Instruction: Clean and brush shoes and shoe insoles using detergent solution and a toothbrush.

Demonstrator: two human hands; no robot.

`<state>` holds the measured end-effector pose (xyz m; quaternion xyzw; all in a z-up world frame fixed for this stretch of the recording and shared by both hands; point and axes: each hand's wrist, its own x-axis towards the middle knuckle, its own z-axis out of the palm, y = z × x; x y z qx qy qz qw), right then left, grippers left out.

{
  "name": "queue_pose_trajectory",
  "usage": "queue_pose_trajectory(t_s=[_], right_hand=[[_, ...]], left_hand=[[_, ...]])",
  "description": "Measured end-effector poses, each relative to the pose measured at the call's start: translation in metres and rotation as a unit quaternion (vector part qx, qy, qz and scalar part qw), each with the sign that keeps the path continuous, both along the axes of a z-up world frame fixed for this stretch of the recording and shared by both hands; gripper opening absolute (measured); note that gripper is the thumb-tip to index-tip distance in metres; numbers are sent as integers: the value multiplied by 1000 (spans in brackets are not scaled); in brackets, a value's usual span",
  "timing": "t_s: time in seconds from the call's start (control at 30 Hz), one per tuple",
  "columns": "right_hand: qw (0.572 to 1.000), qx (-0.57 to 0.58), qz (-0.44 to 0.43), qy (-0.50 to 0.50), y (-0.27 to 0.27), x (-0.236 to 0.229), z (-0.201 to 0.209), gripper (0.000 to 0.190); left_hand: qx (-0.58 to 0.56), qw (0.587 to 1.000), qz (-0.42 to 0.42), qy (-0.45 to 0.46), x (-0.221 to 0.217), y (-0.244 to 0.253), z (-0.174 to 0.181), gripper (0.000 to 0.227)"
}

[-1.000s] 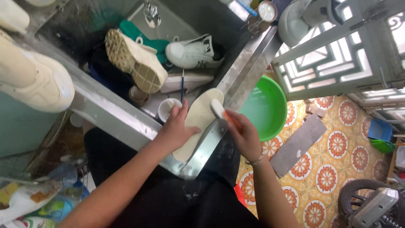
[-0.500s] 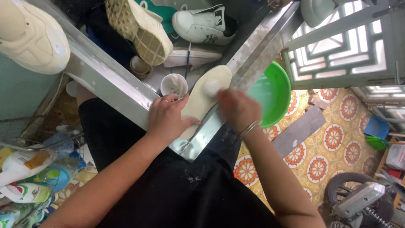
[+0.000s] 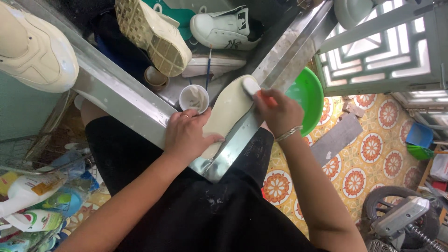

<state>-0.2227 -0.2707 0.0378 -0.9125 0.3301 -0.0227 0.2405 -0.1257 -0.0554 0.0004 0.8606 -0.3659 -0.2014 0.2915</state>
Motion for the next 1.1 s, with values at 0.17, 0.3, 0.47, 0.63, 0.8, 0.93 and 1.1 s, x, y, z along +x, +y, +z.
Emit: queue_pose_trajectory(t_s=[0.17, 0.3, 0.47, 0.63, 0.8, 0.93, 1.1], right_hand=[[970, -108, 202, -81, 12, -12, -22, 21], [991, -130, -3, -16, -10, 2, -25, 23], [984, -112, 111, -80, 7, 0, -22, 22], [989, -112, 69, -66, 3, 1, -32, 19], [993, -98, 24, -56, -12, 12, -28, 23], [995, -70, 71, -9, 18, 9, -28, 24], [994, -108, -16, -13, -17, 19, -29, 25]], left_hand=[[-16, 1000, -10, -6, 4, -2, 6, 84], [13, 1000, -1, 24, 3, -2, 6, 85], [9, 1000, -11, 7, 6, -3, 8, 86], [10, 1000, -10, 20, 4, -2, 4, 83], [12, 1000, 1, 9, 2, -1, 6, 85], [-8, 1000, 0, 11, 2, 1, 3, 79], [3, 1000, -1, 14, 2, 1, 6, 82]])
